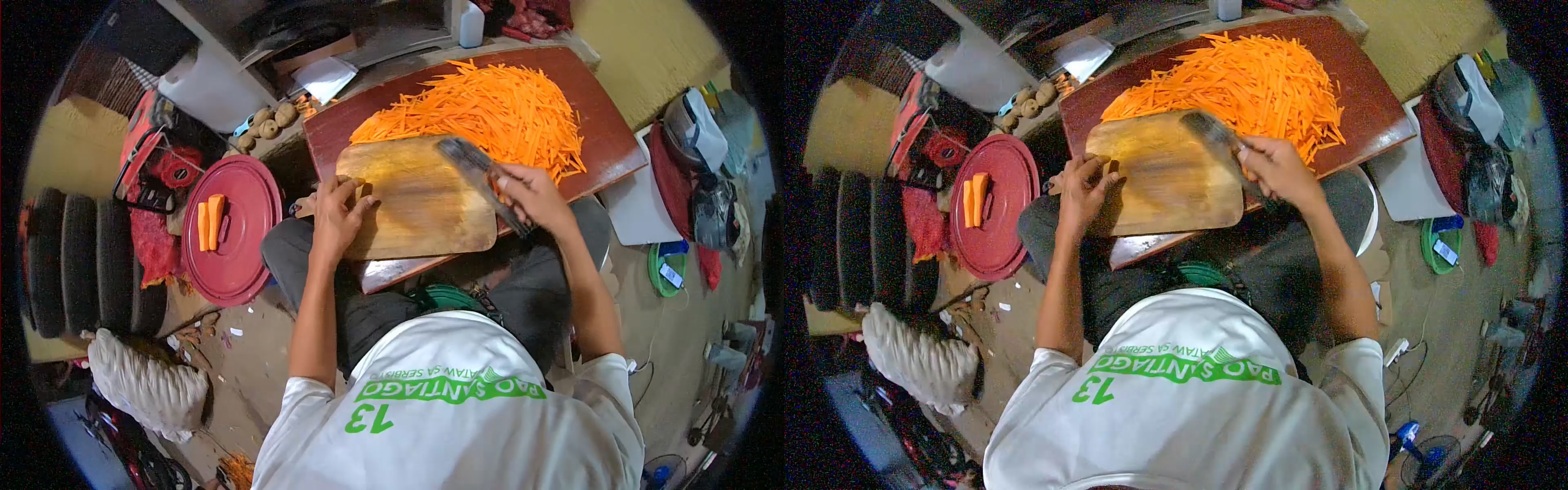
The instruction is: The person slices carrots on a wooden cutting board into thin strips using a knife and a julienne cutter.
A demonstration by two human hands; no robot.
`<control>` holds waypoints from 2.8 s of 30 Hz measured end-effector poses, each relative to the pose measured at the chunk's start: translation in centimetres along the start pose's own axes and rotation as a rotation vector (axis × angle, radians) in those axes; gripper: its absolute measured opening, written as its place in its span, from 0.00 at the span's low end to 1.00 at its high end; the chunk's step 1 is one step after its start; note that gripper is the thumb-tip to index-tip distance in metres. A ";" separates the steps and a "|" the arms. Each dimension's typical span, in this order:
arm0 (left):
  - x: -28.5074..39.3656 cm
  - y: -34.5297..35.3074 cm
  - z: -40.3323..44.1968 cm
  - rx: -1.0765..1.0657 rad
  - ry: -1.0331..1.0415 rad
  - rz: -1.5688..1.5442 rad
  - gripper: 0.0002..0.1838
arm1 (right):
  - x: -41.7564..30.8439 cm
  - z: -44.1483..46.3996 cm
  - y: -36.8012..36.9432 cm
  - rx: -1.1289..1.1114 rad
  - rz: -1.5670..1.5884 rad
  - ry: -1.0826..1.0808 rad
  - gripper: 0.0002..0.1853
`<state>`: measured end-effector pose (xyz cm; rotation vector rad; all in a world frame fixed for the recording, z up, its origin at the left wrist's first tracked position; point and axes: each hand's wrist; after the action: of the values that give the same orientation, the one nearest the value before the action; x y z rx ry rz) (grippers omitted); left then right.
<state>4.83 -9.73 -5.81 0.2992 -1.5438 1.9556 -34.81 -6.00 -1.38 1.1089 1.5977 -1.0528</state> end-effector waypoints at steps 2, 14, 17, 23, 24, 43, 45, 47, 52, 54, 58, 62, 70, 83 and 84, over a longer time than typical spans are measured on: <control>-0.5 -0.1 -0.8 0.011 -0.014 0.006 0.23 | 0.7 1.8 -1.0 0.092 0.044 -0.051 0.23; -0.4 0.7 -1.2 0.080 0.100 0.110 0.18 | -7.0 -2.5 2.0 0.268 -0.316 -0.360 0.22; -0.4 0.7 -1.4 0.085 0.101 0.081 0.17 | -3.6 -1.3 3.5 0.179 -0.331 -0.417 0.22; -0.8 1.1 -1.5 0.126 0.148 0.070 0.16 | -3.0 -1.4 5.1 0.053 -0.361 -0.151 0.20; -0.8 1.0 -1.5 0.130 0.156 0.094 0.16 | -2.7 -1.4 5.3 0.100 -0.352 -0.255 0.20; -27.1 -13.2 1.3 0.306 -0.340 0.634 0.30 | -2.3 -0.3 7.1 0.165 -0.432 -0.164 0.19; -32.8 -14.7 1.1 0.250 -0.422 0.758 0.38 | -1.9 -0.3 7.5 0.172 -0.456 -0.190 0.19; -34.9 -15.9 1.4 0.184 -0.481 0.859 0.41 | -2.0 -0.5 8.2 0.174 -0.473 -0.212 0.19; -38.2 -16.0 2.4 -0.070 -0.409 0.950 0.41 | -2.2 -0.9 9.5 0.171 -0.480 -0.202 0.19; -40.5 -15.2 2.4 -0.031 -0.348 1.004 0.38 | -2.5 -1.3 10.0 0.160 -0.496 -0.165 0.19; -39.0 -14.9 2.4 0.034 -0.259 1.075 0.33 | -2.5 -1.1 10.3 0.142 -0.481 -0.174 0.19; -34.9 -16.3 1.8 0.163 -0.124 1.034 0.33 | -1.3 -1.1 9.9 0.155 -0.488 -0.197 0.21; -19.1 -19.5 1.9 0.549 0.011 0.335 0.30 | -1.6 -1.4 10.2 0.106 -0.366 -0.139 0.22; 8.1 3.5 -2.4 0.317 -0.096 -0.610 0.23 | -0.3 -6.1 6.6 0.215 0.035 0.051 0.21; 8.0 4.0 -2.9 0.311 0.017 -0.490 0.22 | 0.1 -6.7 6.6 0.257 0.054 0.071 0.21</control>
<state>-3.20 -4.88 -5.54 0.7160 -1.0236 1.7817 -29.80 1.92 -0.87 1.3663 1.5072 -1.2192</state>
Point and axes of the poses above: each hand's wrist, its own z-axis towards the middle knuckle, its own y-axis out of the palm, x = y × z, and after that the axes turned 3 degrees about z, right-handed
